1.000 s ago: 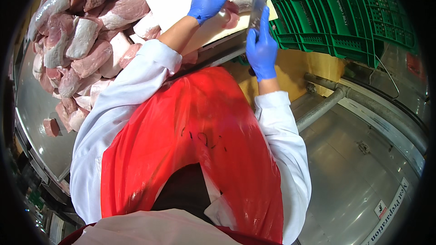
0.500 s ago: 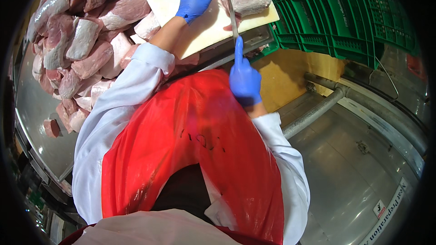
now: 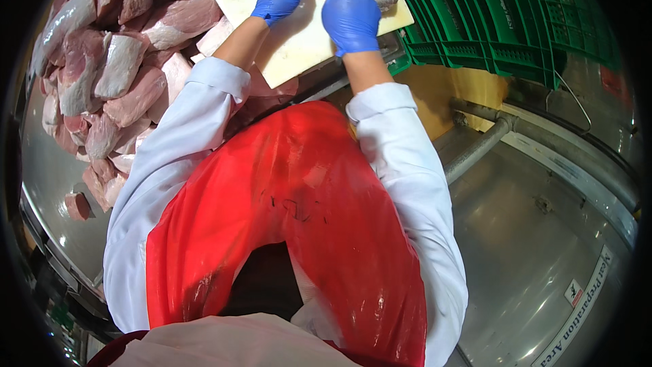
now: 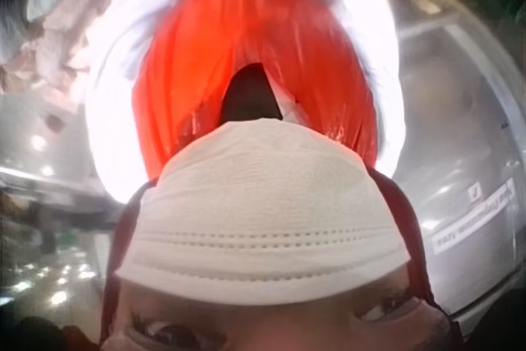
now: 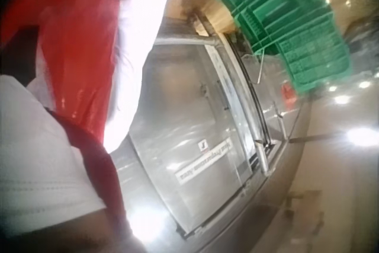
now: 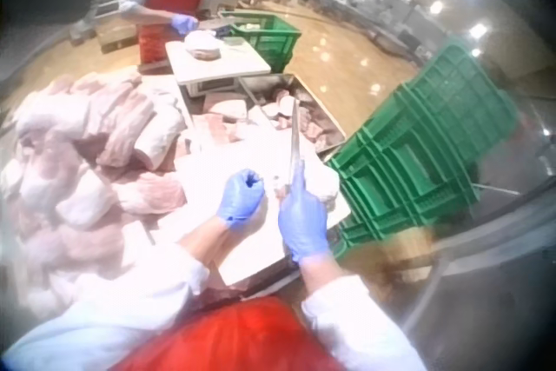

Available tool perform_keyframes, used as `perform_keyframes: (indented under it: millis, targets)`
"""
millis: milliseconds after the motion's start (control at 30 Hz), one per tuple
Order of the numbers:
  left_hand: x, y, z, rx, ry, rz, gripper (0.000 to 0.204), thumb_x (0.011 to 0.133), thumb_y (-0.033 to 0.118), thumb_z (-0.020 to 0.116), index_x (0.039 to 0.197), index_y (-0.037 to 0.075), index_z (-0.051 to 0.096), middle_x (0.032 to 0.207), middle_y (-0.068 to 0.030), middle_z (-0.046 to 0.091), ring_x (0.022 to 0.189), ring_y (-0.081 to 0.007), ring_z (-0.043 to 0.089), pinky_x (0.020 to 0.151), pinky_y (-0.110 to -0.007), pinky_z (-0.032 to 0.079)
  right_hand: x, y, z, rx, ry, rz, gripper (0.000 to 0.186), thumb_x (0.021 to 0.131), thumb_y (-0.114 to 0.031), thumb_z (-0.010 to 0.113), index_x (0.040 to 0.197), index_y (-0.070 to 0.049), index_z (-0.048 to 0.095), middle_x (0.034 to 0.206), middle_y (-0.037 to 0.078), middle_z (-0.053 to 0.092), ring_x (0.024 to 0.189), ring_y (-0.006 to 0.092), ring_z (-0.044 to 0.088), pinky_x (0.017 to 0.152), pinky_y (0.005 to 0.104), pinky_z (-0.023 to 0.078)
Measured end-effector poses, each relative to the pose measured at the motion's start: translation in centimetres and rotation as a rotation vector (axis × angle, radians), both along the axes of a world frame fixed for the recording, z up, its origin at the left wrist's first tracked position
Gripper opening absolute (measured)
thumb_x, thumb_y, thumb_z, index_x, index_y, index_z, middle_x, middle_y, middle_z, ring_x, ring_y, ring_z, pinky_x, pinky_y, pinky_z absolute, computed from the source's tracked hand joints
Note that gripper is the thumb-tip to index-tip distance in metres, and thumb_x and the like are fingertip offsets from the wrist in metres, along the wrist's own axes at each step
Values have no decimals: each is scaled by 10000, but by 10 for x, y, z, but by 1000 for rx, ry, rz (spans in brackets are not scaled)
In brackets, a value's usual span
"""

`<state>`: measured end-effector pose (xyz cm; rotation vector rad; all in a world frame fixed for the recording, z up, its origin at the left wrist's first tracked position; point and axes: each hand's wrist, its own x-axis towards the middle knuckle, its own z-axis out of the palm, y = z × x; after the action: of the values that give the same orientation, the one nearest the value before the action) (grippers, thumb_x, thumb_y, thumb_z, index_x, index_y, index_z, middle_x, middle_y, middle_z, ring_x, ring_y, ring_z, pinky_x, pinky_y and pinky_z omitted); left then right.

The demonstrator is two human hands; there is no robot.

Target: The person cuts large pieces of raw meat into smaller portions using a knife on a cutting board. The cut pieces are placed into a green crate. The person wears blue gloves and a red apron.

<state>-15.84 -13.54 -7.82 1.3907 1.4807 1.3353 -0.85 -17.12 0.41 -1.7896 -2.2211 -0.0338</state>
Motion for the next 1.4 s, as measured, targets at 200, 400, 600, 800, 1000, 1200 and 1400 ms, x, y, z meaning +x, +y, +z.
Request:
perform_keyframes:
  millis: [200,400,600,800,1000,1200,1400]
  targets:
    - [-19,15,-14,36,-60,31,145,888,139,621,861,6,674,706,-152,661,640,-191,617,657,-373,528,-3,-99,-6,-276,-101,-83,808,917,-104,519,1615,-50,116,823,268,683,690,460,666,635,562,526]
    - [-44,53,-5,26,142,40,171,825,164,641,893,11,680,790,-219,683,750,-326,687,730,-421,538,40,-199,15,-379,13,-25,772,919,-86,555,1615,-71,223,719,262,623,594,424,624,555,506,479]
    - [-12,45,37,-87,288,-396,329,749,250,722,984,22,692,915,-275,697,875,-394,690,834,-423,547,14,-86,56,-149,226,-79,702,957,-216,570,1593,-101,297,781,290,653,674,445,668,620,502,524]
    - [8,42,21,0,153,-367,271,770,266,731,882,26,674,862,-282,689,812,-404,702,767,-466,543,18,100,-5,-94,-29,-141,604,853,-173,626,1378,72,458,1015,327,686,951,448,688,838,503,548]
    - [-13,25,38,-91,171,-264,259,790,261,738,855,23,660,853,-289,681,798,-423,694,744,-485,530,-44,49,10,-360,-366,20,350,883,-190,570,1064,84,692,964,308,708,917,416,718,816,497,571]
    - [-6,40,9,5,237,-190,229,819,238,695,886,20,676,890,-293,686,849,-459,685,788,-500,536,-44,-85,41,-305,-272,-38,679,941,-129,464,1542,79,227,1031,296,703,890,432,716,779,533,571]
    - [-22,29,10,41,489,-34,180,827,199,658,925,50,674,883,-267,694,871,-450,683,812,-524,540,12,-133,78,-652,-393,-18,785,909,-84,481,1622,-82,153,945,250,706,780,436,696,692,551,554]
